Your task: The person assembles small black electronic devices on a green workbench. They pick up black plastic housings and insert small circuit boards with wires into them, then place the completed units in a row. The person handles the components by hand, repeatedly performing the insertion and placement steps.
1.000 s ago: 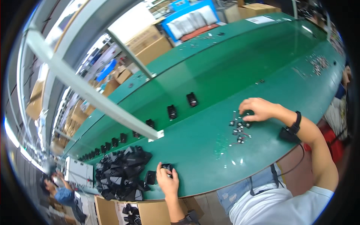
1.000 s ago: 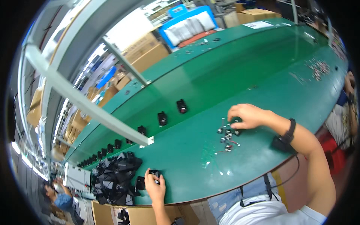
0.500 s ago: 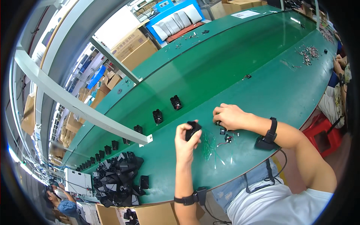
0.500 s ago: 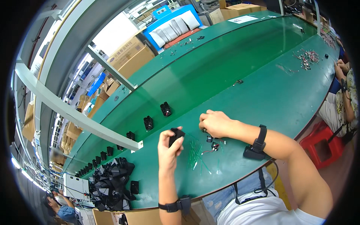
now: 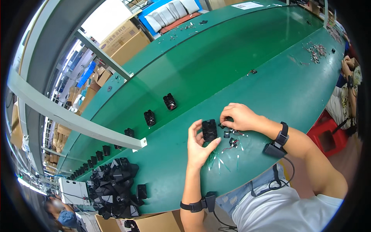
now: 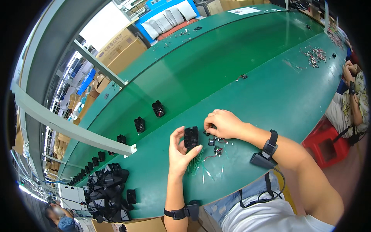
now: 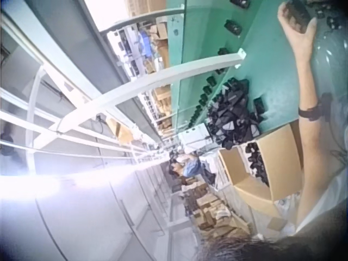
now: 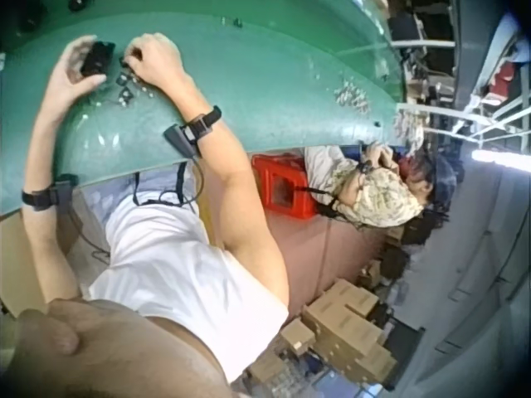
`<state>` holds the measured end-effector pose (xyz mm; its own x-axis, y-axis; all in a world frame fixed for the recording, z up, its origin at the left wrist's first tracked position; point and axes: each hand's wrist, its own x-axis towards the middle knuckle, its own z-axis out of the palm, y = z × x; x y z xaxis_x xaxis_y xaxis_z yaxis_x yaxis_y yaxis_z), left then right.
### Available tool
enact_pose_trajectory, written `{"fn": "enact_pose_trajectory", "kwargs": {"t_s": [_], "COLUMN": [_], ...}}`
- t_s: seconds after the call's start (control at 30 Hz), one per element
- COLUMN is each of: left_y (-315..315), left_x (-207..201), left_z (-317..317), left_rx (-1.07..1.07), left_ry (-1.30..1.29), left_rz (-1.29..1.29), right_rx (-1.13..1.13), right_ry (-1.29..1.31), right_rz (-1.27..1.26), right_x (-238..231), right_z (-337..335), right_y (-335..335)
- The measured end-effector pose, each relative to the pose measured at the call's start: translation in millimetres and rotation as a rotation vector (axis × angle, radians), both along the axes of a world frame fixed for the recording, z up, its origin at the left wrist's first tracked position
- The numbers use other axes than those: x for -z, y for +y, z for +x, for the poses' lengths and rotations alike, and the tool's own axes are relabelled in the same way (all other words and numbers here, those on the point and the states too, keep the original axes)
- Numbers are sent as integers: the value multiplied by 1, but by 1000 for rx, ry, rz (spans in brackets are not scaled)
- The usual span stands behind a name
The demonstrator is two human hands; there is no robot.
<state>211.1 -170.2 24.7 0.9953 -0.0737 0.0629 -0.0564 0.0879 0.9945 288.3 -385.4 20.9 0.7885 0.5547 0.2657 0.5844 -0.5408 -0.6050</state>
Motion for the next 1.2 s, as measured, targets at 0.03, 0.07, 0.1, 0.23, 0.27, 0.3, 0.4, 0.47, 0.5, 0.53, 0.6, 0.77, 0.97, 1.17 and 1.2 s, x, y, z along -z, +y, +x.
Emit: {"fn": "enact_pose_trajectory", "kwargs": {"t_s": [0.03,0.07,0.1,0.23,0.27,0.3,0.4,0.47,0.5,0.53,0.6,0.77,0.97,1.17,1.2], "left_y": [2,5,4,1,0,-1,-3,0,1,-7,-13,-13,-9,-6,-6], "left_x": [0,3,3,5,5,6,3,7,7,-1,-10,-14,-13,5,6], "left_z": [2,3,4,6,6,6,2,3,4,2,1,-2,-1,-2,-3], "left_rx": [-12,-17,-34,-101,-119,-92,-12,-56,-79,-129,-167,-239,-169,-42,-30], "left_ry": [-11,-9,-24,-104,-134,-136,-176,-364,-458,-477,-475,-554,-490,-137,-84], "left_rz": [19,56,59,254,345,332,231,375,448,455,520,499,460,-56,-123], "right_rx": [-22,-45,-48,-28,-22,-23,-49,4,30,12,-18,-54,-98,-75,-94], "right_ry": [-28,-57,-65,11,-86,-62,-74,279,457,561,779,1068,918,54,-1], "right_rz": [-6,-12,28,353,392,414,487,536,556,616,739,828,797,494,522], "right_x": [-2,-3,-3,-12,-17,-23,-30,-35,-38,-37,-33,-30,-20,-48,-47], "right_z": [1,2,3,1,-1,-5,-15,-21,-23,-24,-28,-38,-36,-50,-52], "right_y": [1,1,0,1,1,0,5,7,8,8,10,16,15,16,18]}}
